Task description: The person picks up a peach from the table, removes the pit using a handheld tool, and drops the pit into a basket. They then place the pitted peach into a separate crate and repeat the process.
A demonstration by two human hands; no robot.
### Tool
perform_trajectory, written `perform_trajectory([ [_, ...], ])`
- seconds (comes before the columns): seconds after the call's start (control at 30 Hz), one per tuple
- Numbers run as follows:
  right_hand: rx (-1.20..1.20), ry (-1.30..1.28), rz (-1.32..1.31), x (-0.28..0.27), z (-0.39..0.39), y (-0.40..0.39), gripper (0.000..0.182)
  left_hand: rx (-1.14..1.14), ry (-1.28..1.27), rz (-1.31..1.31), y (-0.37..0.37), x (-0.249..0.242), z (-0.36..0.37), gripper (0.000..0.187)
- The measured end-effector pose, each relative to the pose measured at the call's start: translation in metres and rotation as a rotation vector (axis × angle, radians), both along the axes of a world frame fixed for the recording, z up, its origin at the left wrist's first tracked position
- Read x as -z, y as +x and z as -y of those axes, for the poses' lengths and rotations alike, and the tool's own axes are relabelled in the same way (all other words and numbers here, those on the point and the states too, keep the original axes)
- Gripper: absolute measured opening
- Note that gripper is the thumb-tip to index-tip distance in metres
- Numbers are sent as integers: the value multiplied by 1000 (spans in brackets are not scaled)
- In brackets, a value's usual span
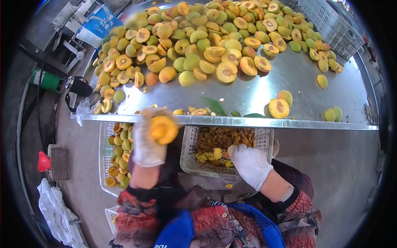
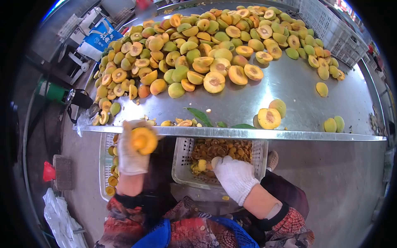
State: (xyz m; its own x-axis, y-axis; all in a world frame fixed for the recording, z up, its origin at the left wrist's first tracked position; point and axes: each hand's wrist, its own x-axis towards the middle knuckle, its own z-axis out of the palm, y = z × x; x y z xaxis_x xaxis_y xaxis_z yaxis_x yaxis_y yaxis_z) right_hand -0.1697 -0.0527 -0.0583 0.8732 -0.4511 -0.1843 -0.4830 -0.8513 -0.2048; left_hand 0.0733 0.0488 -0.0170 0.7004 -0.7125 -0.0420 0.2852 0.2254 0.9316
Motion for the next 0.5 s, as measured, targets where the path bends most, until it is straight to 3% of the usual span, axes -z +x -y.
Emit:
perform_trajectory([
  [0.03, 3, -3, 2, -1, 0, 0, 12, -81, 14, 140, 21, 2, -21, 38],
  [0.07, 14, -12, 3, -2, 1, -2, 12, -92, 291, 773, 36, -12, -46, 32],
  [0.13, 44, -20, 10, -5, 6, -7, 13, -114, 755, 1092, 76, -21, -96, 28],
  [0.17, 56, -13, 18, -6, 6, -8, 13, -119, 930, 767, 98, -13, -120, 29],
  [0.23, 45, 12, 37, -10, 6, -9, 13, -83, 1186, 1507, 109, -8, -150, 28],
  [0.33, 19, 73, 95, -19, 6, -6, 15, -158, 921, 1282, 104, -26, -121, 29],
  [0.4, 20, 71, 41, -6, 7, -6, 14, -104, 720, 892, 71, -49, -60, 31],
  [0.5, 28, 50, 47, -7, 8, -9, 14, 164, 460, 1115, 41, -44, 33, 41],
])
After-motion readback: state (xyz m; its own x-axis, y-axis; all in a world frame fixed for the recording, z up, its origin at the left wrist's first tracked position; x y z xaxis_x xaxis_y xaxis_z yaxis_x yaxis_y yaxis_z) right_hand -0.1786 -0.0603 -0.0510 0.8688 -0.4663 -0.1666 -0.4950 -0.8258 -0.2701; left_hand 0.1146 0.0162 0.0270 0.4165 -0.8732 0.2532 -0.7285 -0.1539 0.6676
